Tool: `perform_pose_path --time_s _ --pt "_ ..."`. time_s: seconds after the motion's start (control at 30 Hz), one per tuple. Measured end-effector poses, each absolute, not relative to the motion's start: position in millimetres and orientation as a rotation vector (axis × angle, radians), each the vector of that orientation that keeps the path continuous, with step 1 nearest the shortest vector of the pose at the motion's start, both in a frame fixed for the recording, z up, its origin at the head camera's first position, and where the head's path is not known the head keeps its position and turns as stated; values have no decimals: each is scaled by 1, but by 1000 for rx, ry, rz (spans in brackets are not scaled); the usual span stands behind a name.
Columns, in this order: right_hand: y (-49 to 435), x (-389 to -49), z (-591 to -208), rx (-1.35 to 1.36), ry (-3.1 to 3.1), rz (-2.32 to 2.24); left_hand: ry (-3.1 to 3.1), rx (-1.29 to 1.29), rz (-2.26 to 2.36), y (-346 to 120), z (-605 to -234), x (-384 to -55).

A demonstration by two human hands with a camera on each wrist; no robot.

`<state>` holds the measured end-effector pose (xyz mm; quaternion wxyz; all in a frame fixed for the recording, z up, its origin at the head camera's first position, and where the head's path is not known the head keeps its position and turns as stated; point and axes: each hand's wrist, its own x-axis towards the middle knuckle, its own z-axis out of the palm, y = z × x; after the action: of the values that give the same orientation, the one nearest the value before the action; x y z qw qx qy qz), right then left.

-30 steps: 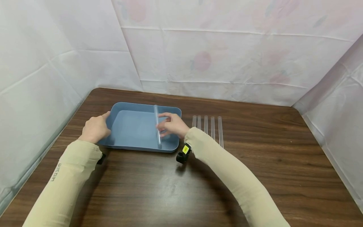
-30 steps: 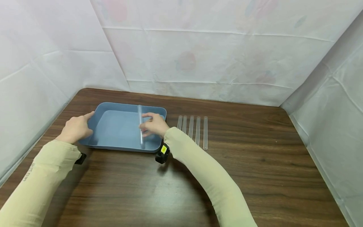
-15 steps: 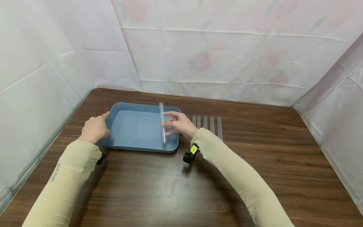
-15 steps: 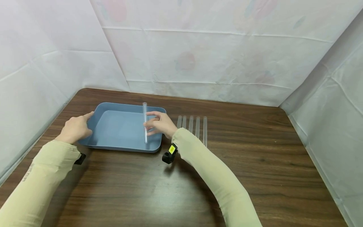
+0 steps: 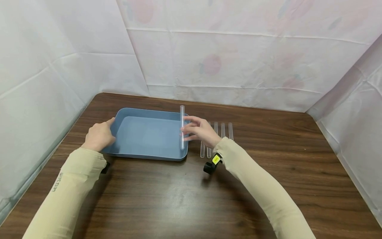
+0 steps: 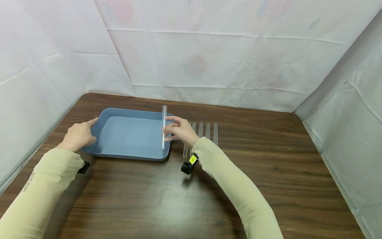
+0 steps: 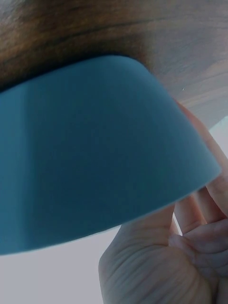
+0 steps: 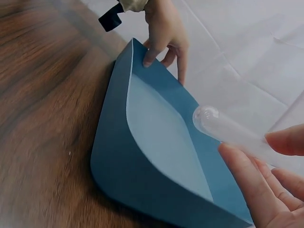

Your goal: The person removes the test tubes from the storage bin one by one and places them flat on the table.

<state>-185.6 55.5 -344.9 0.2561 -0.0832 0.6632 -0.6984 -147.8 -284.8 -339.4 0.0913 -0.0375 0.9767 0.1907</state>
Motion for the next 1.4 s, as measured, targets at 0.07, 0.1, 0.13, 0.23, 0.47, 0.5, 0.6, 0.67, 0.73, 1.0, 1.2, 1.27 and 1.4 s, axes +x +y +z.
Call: perform_pose_path --time_s 0.07,0.1,0.13,0.23,0.47,0.5,0.6,0.67,0.73,1.0,1.2,1.27,1.4 --pt "62 -185 -346 -235 1816 -1901 2901 -112 565 -285 -339 -148" --pt "65 -185 -347 -239 1825 -1904 2900 -113 564 -285 -340 -148" --pt "68 -185 -348 -240 1834 -1911 2901 -113 563 -284 -340 -148" --pt "77 -185 -349 -242 1851 -1929 2901 -113 561 -285 -340 -148" --pt "99 -183 -351 -210 1861 -1952 2905 -108 551 -287 -341 -149" --pt "102 -183 -351 -199 1868 -1953 2904 -106 552 -287 -341 -149" --pt "112 -182 -351 -187 1893 -1954 2902 -103 553 -288 -341 -149" --pt "119 -181 -352 -183 1918 -1952 2900 -104 554 -288 -340 -149" --pt "125 -181 -353 -172 1935 -1956 2900 -101 557 -289 -340 -148" --pt "144 -179 -357 -128 1984 -1960 2902 -101 558 -289 -340 -148" --pt "152 -177 -358 -113 2006 -1969 2902 -100 545 -293 -340 -150" --pt "156 -177 -358 -105 2015 -1967 2898 -102 547 -293 -341 -150" --pt "165 -176 -358 -82 2049 -1952 2890 -108 547 -292 -342 -150"
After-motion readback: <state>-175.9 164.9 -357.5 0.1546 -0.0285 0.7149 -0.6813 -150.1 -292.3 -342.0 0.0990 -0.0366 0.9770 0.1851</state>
